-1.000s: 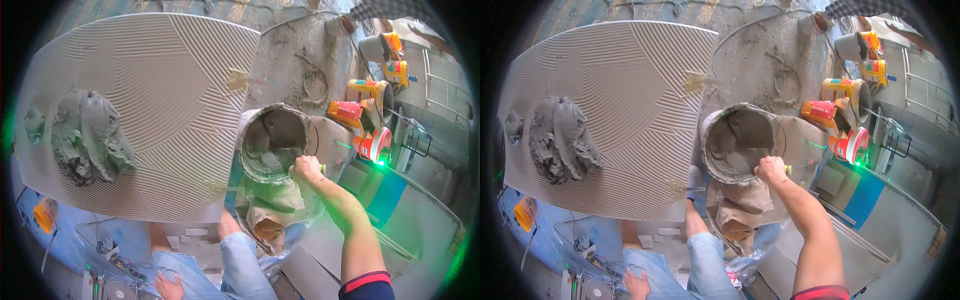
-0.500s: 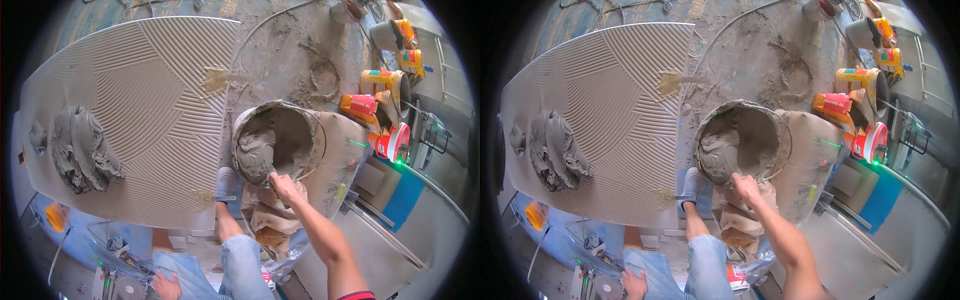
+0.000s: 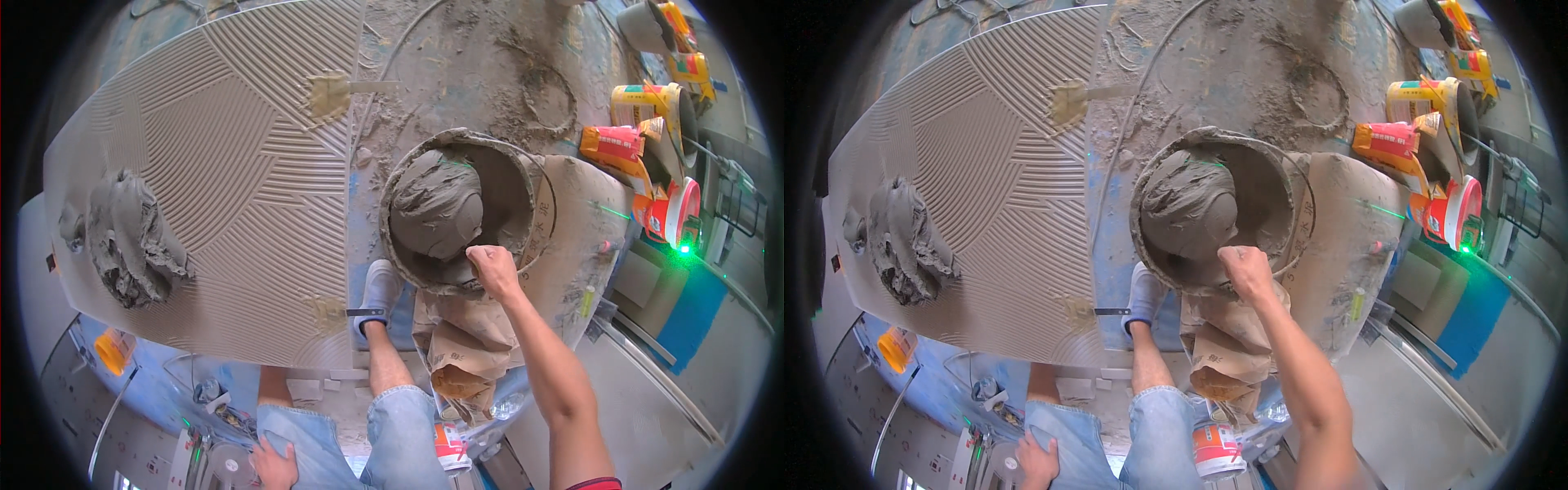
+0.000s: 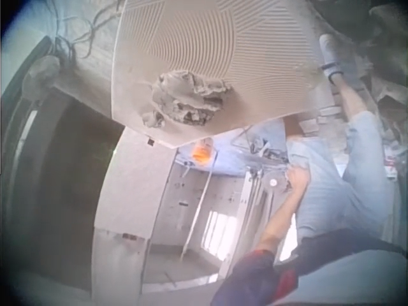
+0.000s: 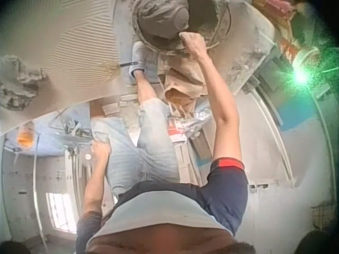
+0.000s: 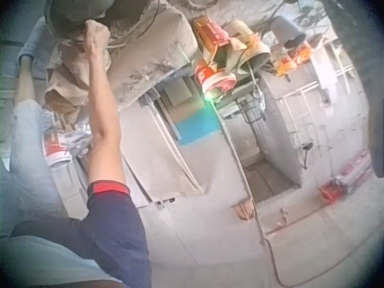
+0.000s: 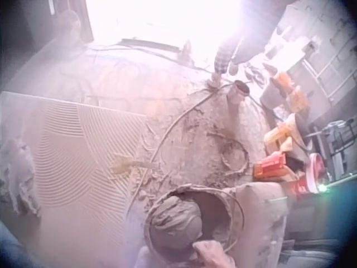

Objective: The person scoops mortar from a bucket with a trowel and spreads it across the back of a large tile.

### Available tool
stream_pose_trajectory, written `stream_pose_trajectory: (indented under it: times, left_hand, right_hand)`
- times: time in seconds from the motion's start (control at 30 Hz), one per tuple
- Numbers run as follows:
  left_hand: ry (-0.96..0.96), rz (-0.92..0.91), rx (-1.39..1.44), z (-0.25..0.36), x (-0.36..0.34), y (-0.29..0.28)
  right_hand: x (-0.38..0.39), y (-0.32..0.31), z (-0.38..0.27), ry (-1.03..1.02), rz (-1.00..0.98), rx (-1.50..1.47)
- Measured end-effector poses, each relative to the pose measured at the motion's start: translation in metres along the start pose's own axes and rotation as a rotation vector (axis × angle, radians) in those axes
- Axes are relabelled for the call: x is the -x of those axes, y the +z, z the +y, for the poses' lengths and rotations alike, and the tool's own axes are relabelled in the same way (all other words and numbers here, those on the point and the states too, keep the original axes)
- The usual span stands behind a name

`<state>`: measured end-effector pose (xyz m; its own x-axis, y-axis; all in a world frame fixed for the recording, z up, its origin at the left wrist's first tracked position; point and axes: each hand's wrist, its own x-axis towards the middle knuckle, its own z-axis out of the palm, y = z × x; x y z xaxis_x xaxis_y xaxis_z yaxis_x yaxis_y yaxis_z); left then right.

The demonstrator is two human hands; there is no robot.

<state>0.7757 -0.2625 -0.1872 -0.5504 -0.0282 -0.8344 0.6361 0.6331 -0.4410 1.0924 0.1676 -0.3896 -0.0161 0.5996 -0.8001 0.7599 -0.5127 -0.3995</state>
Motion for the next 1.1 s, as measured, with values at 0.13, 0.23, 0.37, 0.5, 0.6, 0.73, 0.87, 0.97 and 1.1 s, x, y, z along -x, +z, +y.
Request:
stream_pose_trajectory:
  times: [0.13, 0.23, 0.37, 0.5, 0.6, 0.73, 0.87, 0.97, 1.1]
  left_hand:
    - [0.045, 0.026, 0.007, -0.001, 0.003, -0.008]
    - [0.05, 0.068, 0.026, -0.012, -0.002, -0.005]
    - [0.045, 0.093, 0.12, -0.022, -0.007, -0.01]
    - [0.088, 0.132, 0.159, -0.041, -0.014, -0.014]
    - [0.111, 0.159, 0.208, -0.058, -0.019, -0.015]
    - [0.121, 0.141, 0.246, -0.086, -0.029, -0.018]
    - [0.182, 0.16, 0.26, -0.104, -0.043, -0.028]
    - [0.205, 0.18, 0.312, -0.129, -0.052, -0.032]
    - [0.244, 0.208, 0.465, -0.149, -0.06, -0.034]
  right_hand:
    - [0.007, 0.002, 0.011, -0.106, 0.069, -0.06]
    - [0.013, 0.007, 0.012, -0.186, 0.128, -0.137]
    - [0.04, 0.001, 0.02, -0.175, 0.146, -0.248]
    - [0.083, -0.024, 0.03, -0.207, 0.208, -0.248]
    - [0.128, -0.052, 0.011, -0.222, 0.257, -0.044]
    - [0.185, -0.06, -0.025, -0.329, 0.469, 0.273]
    - [0.262, -0.031, -0.121, -0.282, 0.354, 0.068]
    - [0.295, 0.027, -0.198, -0.47, 0.225, 0.159]
    - [0.313, 0.163, -0.307, -0.879, 0.43, 0.332]
